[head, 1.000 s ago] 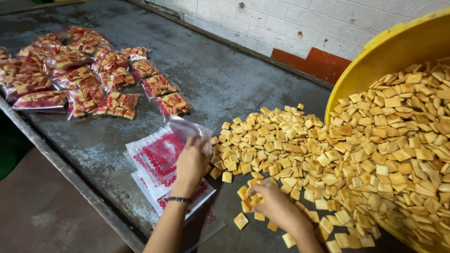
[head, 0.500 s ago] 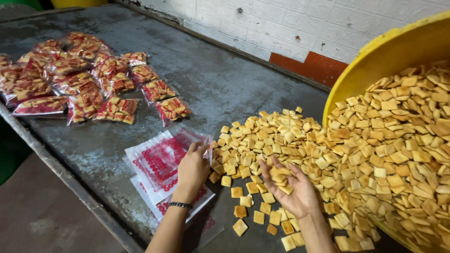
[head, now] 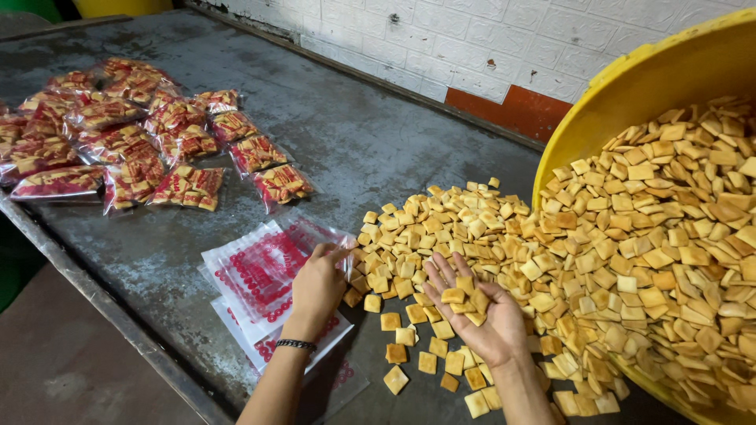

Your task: The person picks up square snacks from a large yellow bucket and places them into clear plastic bags by hand on a metal table, then moves the filled bags to a stack.

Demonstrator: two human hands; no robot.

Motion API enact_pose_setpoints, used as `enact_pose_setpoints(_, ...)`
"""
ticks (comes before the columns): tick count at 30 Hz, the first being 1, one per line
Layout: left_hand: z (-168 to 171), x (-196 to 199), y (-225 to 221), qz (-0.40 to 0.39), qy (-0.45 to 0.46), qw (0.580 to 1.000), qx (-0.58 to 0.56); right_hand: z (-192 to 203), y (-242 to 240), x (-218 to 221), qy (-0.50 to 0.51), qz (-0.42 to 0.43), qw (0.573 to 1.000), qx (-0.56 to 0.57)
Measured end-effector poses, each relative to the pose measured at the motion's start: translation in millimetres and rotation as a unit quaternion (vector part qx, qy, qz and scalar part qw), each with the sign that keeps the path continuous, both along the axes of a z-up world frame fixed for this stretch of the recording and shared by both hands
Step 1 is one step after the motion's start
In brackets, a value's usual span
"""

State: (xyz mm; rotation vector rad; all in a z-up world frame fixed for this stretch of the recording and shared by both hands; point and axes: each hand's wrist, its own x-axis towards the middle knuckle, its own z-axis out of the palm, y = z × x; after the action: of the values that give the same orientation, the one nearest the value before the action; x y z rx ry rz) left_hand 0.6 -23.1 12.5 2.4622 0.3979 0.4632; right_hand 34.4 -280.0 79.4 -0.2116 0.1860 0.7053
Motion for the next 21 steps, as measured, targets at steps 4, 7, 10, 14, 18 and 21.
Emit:
enact_pose_setpoints(4,8.4,-3.4,-5.3,-0.018,-0.001,1.000,-0.025,-3.8,-1.6,0.0,0.016,-0.001,0.999,0.034)
enact_pose_setpoints(7,14.2,-5.4,-12.9,-0.009,0.008,0.999,-0.032,-5.3,-1.0,0.2,0.020,0.004,0.999,0.039)
enact_pose_setpoints(10,32.9,-14.5,-30.8,-0.041,0.038,0.996,-0.064,-0.6,3.1,-3.2,0.058,0.004,0.998,0.020)
enact_pose_setpoints(14,33.3,-20.6,-59.2,-0.112,0.022,0.992,-0.054,19.4,25.1,-22.4,0.148,-0.015,0.987,-0.067)
enact_pose_setpoints(18,21.5,-17.3,-70.2,-0.216,-0.032,0.970,-0.110,18.7,49.2,-28.3,0.176,-0.027,0.971,-0.160)
enact_pose_setpoints(21,32.1,-16.2,-60.1,-0.225,0.063,0.959,-0.157,46.0,63.2,-33.1,0.148,-0.054,0.963,-0.216)
